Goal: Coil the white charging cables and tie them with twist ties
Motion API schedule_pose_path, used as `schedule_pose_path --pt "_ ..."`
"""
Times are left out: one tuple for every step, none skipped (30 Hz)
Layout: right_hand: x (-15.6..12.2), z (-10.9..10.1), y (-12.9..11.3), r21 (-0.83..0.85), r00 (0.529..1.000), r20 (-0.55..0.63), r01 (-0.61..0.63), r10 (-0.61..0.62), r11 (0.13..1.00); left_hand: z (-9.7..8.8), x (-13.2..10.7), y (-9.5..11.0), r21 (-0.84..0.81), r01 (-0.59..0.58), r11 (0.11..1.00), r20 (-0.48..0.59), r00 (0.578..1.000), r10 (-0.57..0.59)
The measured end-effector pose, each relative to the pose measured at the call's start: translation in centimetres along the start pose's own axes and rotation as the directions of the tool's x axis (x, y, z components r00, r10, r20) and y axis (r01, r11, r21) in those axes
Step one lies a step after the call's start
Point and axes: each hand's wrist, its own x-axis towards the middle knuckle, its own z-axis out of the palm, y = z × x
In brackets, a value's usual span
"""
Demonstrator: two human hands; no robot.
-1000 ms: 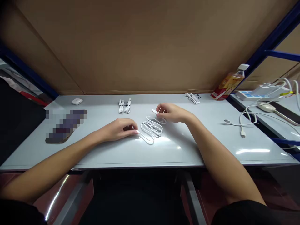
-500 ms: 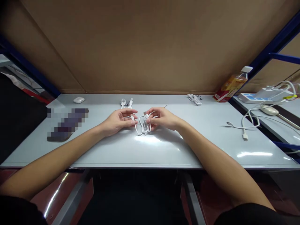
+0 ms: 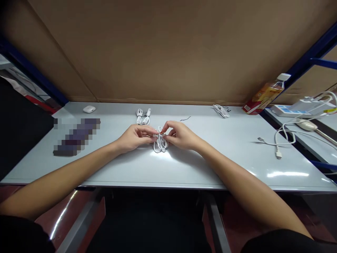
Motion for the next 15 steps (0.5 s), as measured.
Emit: schedule_pose_path --pt "-0.04 0.11 -0.10 -0.063 0.997 -0.017 0.073 -0.074 0.995 0.05 -0.05 0.00 0.019 -0.033 0.999 0.000 0.999 0.033" --pt "-0.06 0.20 -0.13 -0.121 0.989 -0.025 0.143 -0.147 0.982 0.09 -0.09 0.01 0.032 -0.059 0.998 0.000 0.998 0.060" --pt "-0.07 0.29 -0.10 -0.168 0.977 -0.029 0.204 -0.211 0.964 0.13 -0.12 0.04 0.040 -0.076 0.996 0.000 0.997 0.076" --pt "-0.06 0.37 -0.04 -0.206 0.965 -0.028 0.248 -0.259 0.947 0.15 -0.14 0.09 0.043 -0.085 0.995 0.000 0.996 0.085" --pt "-0.05 0.44 0.05 -0.234 0.956 -0.024 0.277 -0.291 0.932 0.17 -0.14 0.14 0.044 -0.091 0.995 -0.002 0.996 0.092" --pt "-0.03 0.51 0.12 -0.256 0.951 -0.021 0.294 -0.309 0.921 0.19 -0.14 0.19 0.045 -0.097 0.994 -0.002 0.995 0.097" --pt "-0.02 0.56 0.18 -0.272 0.948 -0.018 0.303 -0.319 0.914 0.20 -0.13 0.24 0.046 -0.101 0.994 0.002 0.995 0.101" --pt "-0.02 0.61 0.21 -0.284 0.945 -0.017 0.308 -0.326 0.908 0.22 -0.11 0.28 0.047 -0.105 0.993 0.007 0.995 0.104" --pt "-0.02 0.67 0.21 -0.291 0.944 -0.017 0.310 -0.328 0.905 0.26 -0.11 0.30 0.048 -0.107 0.993 0.011 0.994 0.107" --pt "-0.03 0.72 0.19 -0.294 0.944 -0.016 0.309 -0.328 0.905 0.30 -0.10 0.32 0.050 -0.109 0.993 0.014 0.994 0.108" --pt "-0.05 0.76 0.15 -0.291 0.945 -0.017 0.308 -0.326 0.906 0.34 -0.11 0.34 0.054 -0.109 0.993 0.017 0.994 0.108" --pt "-0.07 0.80 0.10 -0.285 0.947 -0.017 0.302 -0.320 0.910 0.39 -0.11 0.37 0.059 -0.104 0.993 0.017 0.994 0.104" --pt "-0.08 0.80 0.04 -0.277 0.951 -0.021 0.290 -0.308 0.916 0.40 -0.11 0.43 0.062 -0.097 0.993 0.013 0.995 0.096" --pt "-0.09 0.75 -0.04 -0.267 0.956 -0.029 0.273 -0.291 0.924 0.37 -0.11 0.52 0.066 -0.083 0.994 0.007 0.997 0.082" --pt "-0.10 0.63 -0.14 -0.254 0.962 -0.041 0.251 -0.270 0.934 0.27 -0.08 0.66 0.068 -0.061 0.996 -0.007 0.998 0.061"
